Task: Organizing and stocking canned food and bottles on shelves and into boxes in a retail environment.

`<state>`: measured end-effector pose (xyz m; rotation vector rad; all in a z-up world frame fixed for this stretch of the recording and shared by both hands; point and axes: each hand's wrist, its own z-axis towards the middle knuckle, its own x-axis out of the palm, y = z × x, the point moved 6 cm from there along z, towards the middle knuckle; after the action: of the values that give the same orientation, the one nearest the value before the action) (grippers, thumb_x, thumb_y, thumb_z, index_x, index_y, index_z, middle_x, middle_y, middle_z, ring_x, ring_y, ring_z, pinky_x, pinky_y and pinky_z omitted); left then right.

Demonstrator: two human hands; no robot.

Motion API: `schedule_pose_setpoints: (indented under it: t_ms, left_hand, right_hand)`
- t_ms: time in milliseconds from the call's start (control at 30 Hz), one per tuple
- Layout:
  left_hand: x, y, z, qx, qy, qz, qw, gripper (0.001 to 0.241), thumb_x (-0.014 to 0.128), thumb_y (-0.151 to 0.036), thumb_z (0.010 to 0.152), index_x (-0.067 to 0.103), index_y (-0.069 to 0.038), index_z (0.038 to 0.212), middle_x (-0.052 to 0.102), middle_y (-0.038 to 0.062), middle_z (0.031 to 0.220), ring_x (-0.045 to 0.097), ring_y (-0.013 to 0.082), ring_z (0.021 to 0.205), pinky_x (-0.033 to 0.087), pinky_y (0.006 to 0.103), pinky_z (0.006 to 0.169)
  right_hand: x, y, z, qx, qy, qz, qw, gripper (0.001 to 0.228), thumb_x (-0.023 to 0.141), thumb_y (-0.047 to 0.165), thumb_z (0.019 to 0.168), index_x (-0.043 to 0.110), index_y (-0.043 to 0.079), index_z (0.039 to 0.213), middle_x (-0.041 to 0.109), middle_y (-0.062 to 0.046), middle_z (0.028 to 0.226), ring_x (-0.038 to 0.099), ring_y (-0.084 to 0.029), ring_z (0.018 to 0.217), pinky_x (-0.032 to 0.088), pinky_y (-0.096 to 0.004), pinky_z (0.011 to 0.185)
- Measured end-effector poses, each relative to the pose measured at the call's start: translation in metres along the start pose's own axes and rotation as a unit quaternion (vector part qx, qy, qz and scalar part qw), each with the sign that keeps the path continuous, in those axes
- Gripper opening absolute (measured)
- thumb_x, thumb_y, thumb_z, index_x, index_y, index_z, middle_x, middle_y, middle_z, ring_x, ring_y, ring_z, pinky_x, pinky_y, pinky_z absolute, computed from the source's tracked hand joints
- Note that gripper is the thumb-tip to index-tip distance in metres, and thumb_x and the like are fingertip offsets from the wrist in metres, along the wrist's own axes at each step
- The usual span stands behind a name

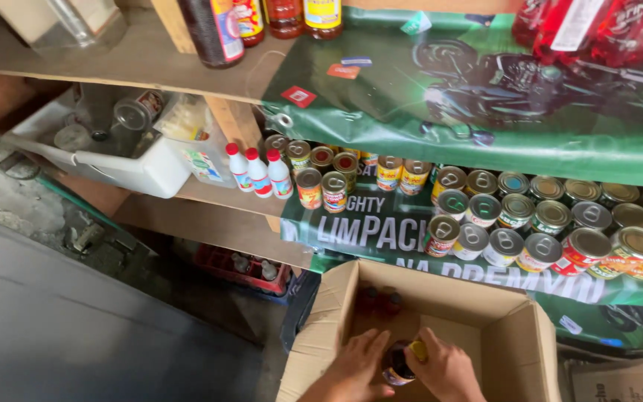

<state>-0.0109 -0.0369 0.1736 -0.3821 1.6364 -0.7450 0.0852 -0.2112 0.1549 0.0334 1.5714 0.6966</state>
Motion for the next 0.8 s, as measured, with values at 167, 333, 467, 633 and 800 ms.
schedule_pose_setpoints:
  t_ms: [167, 333, 467, 633, 800]
  left_hand:
    - [-0.009, -0.018, 0.0, 0.135, -0.224, -0.017, 0.965, 0.105, 0.092, -0.027, 0.084, 0.028, 0.001, 0.163, 0.042, 0.029, 0.157, 0.043, 0.047, 0.146, 0.035, 0.0553, 0.119]
    - [-0.111, -0.039, -0.012, 0.238, -0.334, -0.229, 0.883, 0.093, 0.089, -0.02, 0.084, 0.034, -0.001, 0.157, 0.047, 0.023, 0.148, 0.051, 0.0379, 0.14, 0.044, 0.0486, 0.12]
    - [-0.276, -0.036, -0.016, 0.165, -0.432, -0.359, 0.811, 0.092, 0.091, -0.012, 0.08, 0.029, -0.004, 0.147, 0.05, 0.014, 0.144, 0.057, 0.0253, 0.13, 0.051, 0.044, 0.111]
    - [-0.487, -0.034, -0.019, 0.279, -0.515, -0.331, 0.74, 0.103, 0.087, 0.002, 0.088, 0.011, -0.007, 0.158, 0.052, 0.012, 0.133, 0.064, 0.0232, 0.11, 0.063, 0.0388, 0.097]
    - [-0.6, 0.015, 0.013, 0.271, -0.639, 0.099, 0.713, 0.099, 0.093, 0.004, 0.085, 0.029, -0.006, 0.159, 0.042, 0.018, 0.16, 0.041, 0.0321, 0.152, 0.027, 0.0378, 0.131]
  right_hand:
    - [-0.101, 0.082, -0.004, -0.07, -0.092, 0.123, 0.986, 0.036, 0.085, 0.04, 0.071, 0.066, 0.015, 0.088, 0.071, -0.009, 0.066, 0.074, -0.027, 0.057, 0.059, -0.04, 0.053]
    - [-0.174, 0.161, -0.021, -0.094, -0.113, 0.236, 0.961, 0.057, 0.087, 0.027, 0.066, 0.069, 0.016, 0.119, 0.072, -0.007, 0.075, 0.072, -0.017, 0.059, 0.062, -0.032, 0.047]
    - [-0.152, 0.126, -0.037, -0.114, -0.142, 0.167, 0.969, 0.054, 0.083, 0.024, 0.081, 0.067, 0.016, 0.133, 0.073, 0.001, 0.091, 0.07, -0.014, 0.076, 0.059, -0.033, 0.074]
    - [-0.037, -0.002, -0.067, -0.016, -0.106, 0.222, 0.969, 0.041, 0.082, 0.016, 0.078, 0.074, 0.013, 0.118, 0.07, -0.001, 0.077, 0.074, -0.007, 0.069, 0.059, -0.028, 0.07]
    - [0.112, -0.148, -0.117, 0.178, -0.161, 0.334, 0.911, 0.032, 0.082, 0.006, 0.081, 0.08, 0.007, 0.113, 0.063, -0.007, 0.06, 0.055, -0.011, 0.058, 0.045, -0.028, 0.057]
